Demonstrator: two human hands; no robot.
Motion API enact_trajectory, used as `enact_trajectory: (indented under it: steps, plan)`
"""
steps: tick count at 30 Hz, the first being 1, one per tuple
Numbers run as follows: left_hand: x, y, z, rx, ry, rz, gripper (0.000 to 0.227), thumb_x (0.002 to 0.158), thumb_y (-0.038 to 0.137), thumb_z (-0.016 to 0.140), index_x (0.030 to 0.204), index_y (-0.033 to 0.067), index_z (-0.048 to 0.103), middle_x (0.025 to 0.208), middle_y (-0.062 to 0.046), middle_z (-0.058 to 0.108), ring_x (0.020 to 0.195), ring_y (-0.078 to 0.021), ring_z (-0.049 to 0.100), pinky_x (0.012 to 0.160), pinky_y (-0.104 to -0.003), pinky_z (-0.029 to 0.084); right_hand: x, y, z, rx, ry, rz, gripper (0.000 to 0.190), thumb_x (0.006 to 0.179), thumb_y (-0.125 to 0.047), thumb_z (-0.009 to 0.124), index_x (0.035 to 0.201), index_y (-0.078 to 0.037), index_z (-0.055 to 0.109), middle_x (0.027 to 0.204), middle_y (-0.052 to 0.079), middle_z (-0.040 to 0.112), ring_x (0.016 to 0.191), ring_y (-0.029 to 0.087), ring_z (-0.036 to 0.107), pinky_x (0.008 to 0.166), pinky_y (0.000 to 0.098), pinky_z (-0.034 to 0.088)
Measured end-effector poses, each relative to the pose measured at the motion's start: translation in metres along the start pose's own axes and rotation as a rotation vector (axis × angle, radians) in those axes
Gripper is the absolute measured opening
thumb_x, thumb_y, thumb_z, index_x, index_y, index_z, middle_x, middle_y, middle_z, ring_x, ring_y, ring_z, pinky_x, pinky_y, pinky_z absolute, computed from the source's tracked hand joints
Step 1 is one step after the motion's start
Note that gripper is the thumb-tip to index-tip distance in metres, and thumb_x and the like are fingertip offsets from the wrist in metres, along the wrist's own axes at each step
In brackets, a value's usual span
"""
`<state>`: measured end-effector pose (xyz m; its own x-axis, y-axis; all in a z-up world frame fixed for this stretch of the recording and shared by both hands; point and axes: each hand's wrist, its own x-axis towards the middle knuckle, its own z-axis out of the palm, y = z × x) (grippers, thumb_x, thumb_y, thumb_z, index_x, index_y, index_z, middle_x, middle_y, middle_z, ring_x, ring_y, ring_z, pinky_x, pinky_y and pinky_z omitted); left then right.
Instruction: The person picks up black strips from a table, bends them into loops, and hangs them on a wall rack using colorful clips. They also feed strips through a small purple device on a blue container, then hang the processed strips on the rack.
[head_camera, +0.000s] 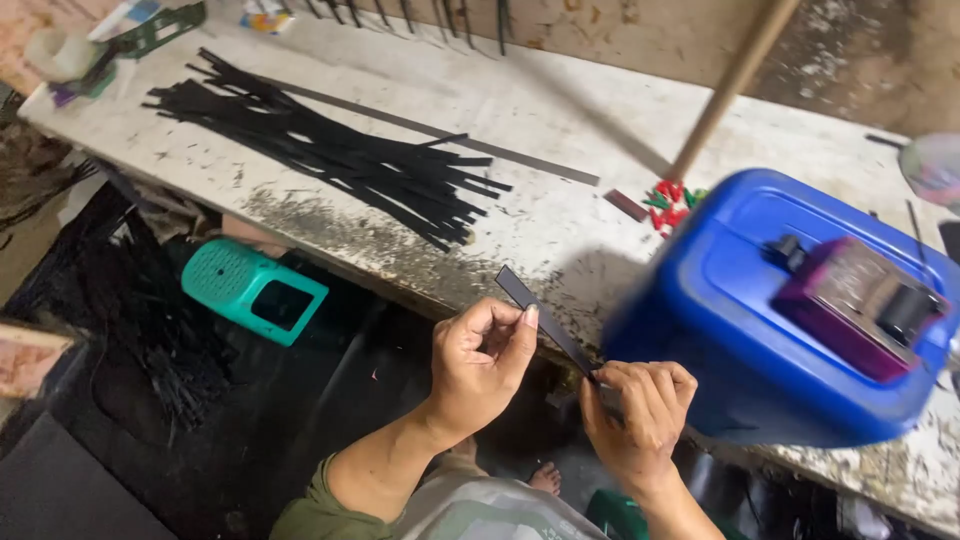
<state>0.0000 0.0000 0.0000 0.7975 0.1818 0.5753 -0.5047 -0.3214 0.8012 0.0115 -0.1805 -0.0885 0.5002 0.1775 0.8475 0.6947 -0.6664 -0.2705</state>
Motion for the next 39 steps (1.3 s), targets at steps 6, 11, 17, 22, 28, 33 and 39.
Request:
enact_trajectory:
  steps: [6, 11, 17, 22, 28, 33, 39]
  plan:
    - [0.007, -0.006, -0.026, 0.043, 0.077, 0.064, 0.024, 0.098, 0.012, 0.066, 0.078, 0.0065, 0.054, 0.061, 0.001, 0.051, 0.053, -0.0064, 0.042, 0.049, -0.025, 0.039, 0.023, -0.011, 0.026, 0.080, -0.032, -0.038, 0.019, 0.089, -0.006, 0.079, 0.084, -0.011, 0.061, 0.082, 0.001, 0.066, 0.074, 0.021, 0.061, 0.088, 0.0376, 0.037]
    - [0.015, -0.012, -0.055, 0.120, 0.129, 0.159, 0.021, 0.097, 0.010, 0.067, 0.080, 0.0063, 0.055, 0.063, 0.001, 0.057, 0.051, -0.0066, 0.051, 0.048, -0.025, 0.042, 0.033, -0.024, 0.057, 0.159, -0.064, -0.073, 0.020, 0.088, -0.007, 0.080, 0.090, -0.010, 0.060, 0.085, 0.001, 0.067, 0.075, 0.021, 0.064, 0.085, 0.0386, 0.036]
    - [0.020, -0.012, -0.090, 0.265, 0.193, 0.201, 0.026, 0.098, 0.014, 0.066, 0.076, 0.0085, 0.052, 0.059, 0.001, 0.053, 0.047, -0.0104, 0.046, 0.047, -0.028, 0.039, 0.038, -0.043, 0.094, 0.240, -0.119, -0.112, 0.021, 0.090, -0.011, 0.077, 0.096, -0.010, 0.058, 0.087, 0.003, 0.068, 0.073, 0.023, 0.060, 0.083, 0.0394, 0.034]
    - [0.019, -0.018, -0.117, 0.370, 0.267, 0.217, 0.027, 0.097, 0.014, 0.066, 0.075, 0.0098, 0.051, 0.060, 0.001, 0.052, 0.047, -0.0118, 0.043, 0.047, -0.030, 0.038, 0.048, -0.062, 0.126, 0.331, -0.132, -0.158, 0.021, 0.090, -0.015, 0.078, 0.095, -0.010, 0.059, 0.089, 0.003, 0.068, 0.075, 0.023, 0.058, 0.081, 0.0383, 0.033]
    - [0.020, -0.018, -0.143, 0.437, 0.339, 0.197, 0.028, 0.098, 0.013, 0.066, 0.075, 0.0108, 0.050, 0.060, 0.002, 0.051, 0.045, -0.0098, 0.041, 0.046, -0.028, 0.035, 0.065, -0.080, 0.158, 0.452, -0.147, -0.230, 0.017, 0.093, -0.016, 0.074, 0.094, -0.009, 0.059, 0.086, 0.005, 0.067, 0.073, 0.023, 0.055, 0.077, 0.0364, 0.033]
    - [0.019, -0.021, -0.157, 0.575, 0.432, 0.193, 0.025, 0.097, 0.014, 0.068, 0.076, 0.0101, 0.055, 0.060, 0.000, 0.052, 0.046, -0.0106, 0.045, 0.044, -0.030, 0.037, 0.071, -0.085, 0.193, 0.573, -0.151, -0.301, 0.017, 0.091, -0.017, 0.077, 0.095, -0.009, 0.062, 0.089, 0.004, 0.071, 0.077, 0.019, 0.058, 0.079, 0.0355, 0.038]
    - [0.026, 0.000, -0.170, 0.779, 0.596, 0.197, 0.024, 0.095, 0.012, 0.069, 0.074, 0.0085, 0.058, 0.059, 0.000, 0.052, 0.048, -0.0130, 0.046, 0.049, -0.031, 0.040, 0.108, -0.113, 0.199, 0.726, -0.165, -0.365, 0.013, 0.095, -0.012, 0.071, 0.093, -0.006, 0.059, 0.085, 0.005, 0.065, 0.075, 0.023, 0.055, 0.079, 0.0388, 0.036]
